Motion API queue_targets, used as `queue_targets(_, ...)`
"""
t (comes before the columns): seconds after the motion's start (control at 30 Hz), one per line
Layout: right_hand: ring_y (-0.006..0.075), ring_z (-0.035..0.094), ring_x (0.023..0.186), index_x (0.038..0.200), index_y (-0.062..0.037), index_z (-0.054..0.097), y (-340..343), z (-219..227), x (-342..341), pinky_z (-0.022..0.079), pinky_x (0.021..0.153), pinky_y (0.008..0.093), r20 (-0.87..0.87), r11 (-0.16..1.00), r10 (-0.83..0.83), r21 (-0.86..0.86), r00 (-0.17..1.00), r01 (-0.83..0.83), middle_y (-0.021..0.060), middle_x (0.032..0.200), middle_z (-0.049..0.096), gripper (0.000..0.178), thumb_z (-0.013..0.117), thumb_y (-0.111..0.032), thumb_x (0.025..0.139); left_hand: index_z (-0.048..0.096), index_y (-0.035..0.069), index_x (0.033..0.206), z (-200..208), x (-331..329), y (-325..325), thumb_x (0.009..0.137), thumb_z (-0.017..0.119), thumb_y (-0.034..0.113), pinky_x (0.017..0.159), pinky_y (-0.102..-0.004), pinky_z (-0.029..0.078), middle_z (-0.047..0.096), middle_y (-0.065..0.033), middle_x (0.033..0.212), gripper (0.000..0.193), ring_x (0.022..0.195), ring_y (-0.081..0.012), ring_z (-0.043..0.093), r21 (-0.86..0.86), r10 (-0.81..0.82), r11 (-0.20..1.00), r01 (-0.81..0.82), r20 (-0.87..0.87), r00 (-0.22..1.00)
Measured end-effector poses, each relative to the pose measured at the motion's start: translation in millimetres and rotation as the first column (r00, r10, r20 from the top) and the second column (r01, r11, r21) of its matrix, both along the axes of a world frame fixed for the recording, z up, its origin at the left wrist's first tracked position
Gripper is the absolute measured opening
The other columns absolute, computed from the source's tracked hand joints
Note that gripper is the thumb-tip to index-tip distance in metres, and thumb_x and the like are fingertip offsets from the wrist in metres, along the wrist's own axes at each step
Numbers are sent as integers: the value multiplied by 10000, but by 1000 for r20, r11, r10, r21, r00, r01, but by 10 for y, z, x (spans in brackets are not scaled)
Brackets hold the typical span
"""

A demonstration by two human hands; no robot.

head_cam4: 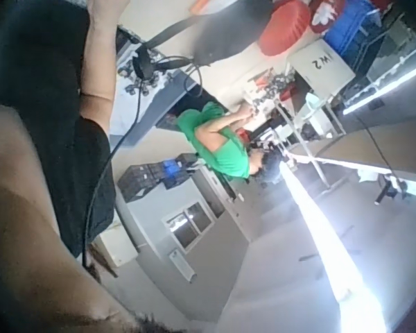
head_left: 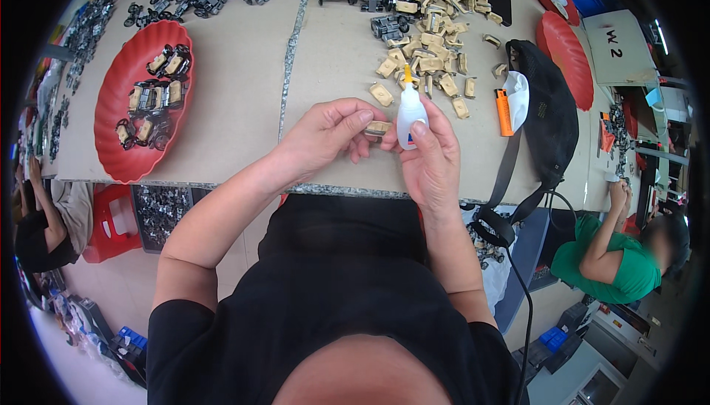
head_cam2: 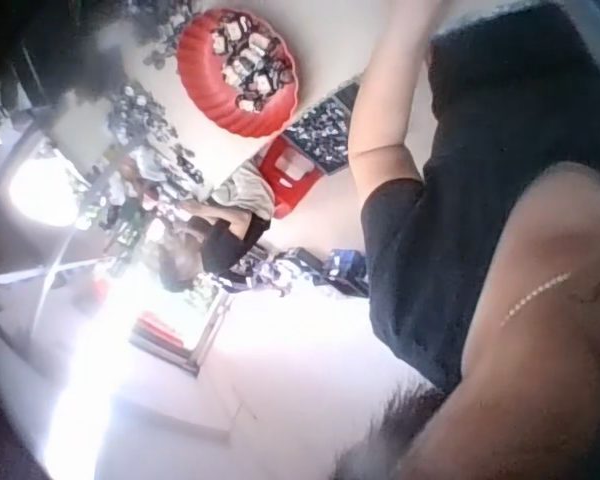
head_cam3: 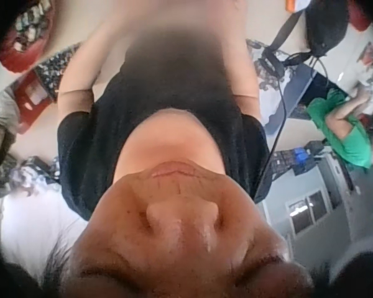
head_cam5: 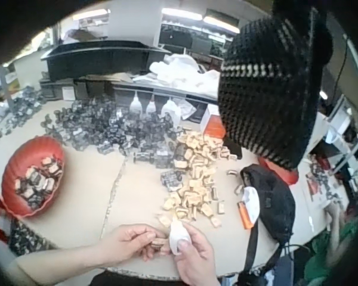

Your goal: The person applies glue from a bottle to toy car components and plastic body shells, then assembles them into small toy car models.

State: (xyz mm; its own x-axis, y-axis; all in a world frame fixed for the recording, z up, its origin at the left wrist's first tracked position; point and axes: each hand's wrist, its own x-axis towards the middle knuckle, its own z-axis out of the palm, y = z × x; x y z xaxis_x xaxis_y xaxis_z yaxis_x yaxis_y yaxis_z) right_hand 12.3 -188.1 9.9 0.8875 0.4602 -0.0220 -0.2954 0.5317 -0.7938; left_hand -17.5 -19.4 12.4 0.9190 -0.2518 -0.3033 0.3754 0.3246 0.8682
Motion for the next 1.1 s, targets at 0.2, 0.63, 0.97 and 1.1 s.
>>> queue_targets(0.2,158,574,770,1263,21,374,38,-16,-25,482,715,312,-15,1000,-7,-19,1000,7,99,994,553,439,516,-133,877,554,-21,1060,-9,-53,-39,921,454,157,680,-233,465,587,-37,831,248,714,-89,547,90,24,995,-45,220,975)
queue_targets(0.63,129,530,825,1078,-9,469,-348,-134,145,434,649,262,-22,975,-212,64,977,213,76,952,547,292,586,-25,811,516,-15,1089,-64,-47,36,840,540,2,726,-225,472,573,-46,917,250,811,-88,557,-18,86,996,-84,136,987)
queue_targets(0.97,142,533,746,1034,-4,442,-237,-114,1,440,653,259,209,954,-229,-145,951,262,124,951,526,245,564,-100,844,498,-33,1104,-75,-82,-1,848,520,-14,786,-224,472,581,-69,958,258,857,-96,570,105,83,990,-97,125,989)
queue_targets(1.1,130,518,756,1026,2,430,-226,-126,-51,442,677,240,408,902,-229,-252,884,350,128,979,515,248,565,-99,844,502,-35,1111,-88,-91,-27,849,516,-19,790,-218,469,583,-77,962,263,846,-100,576,142,111,982,-127,117,987)
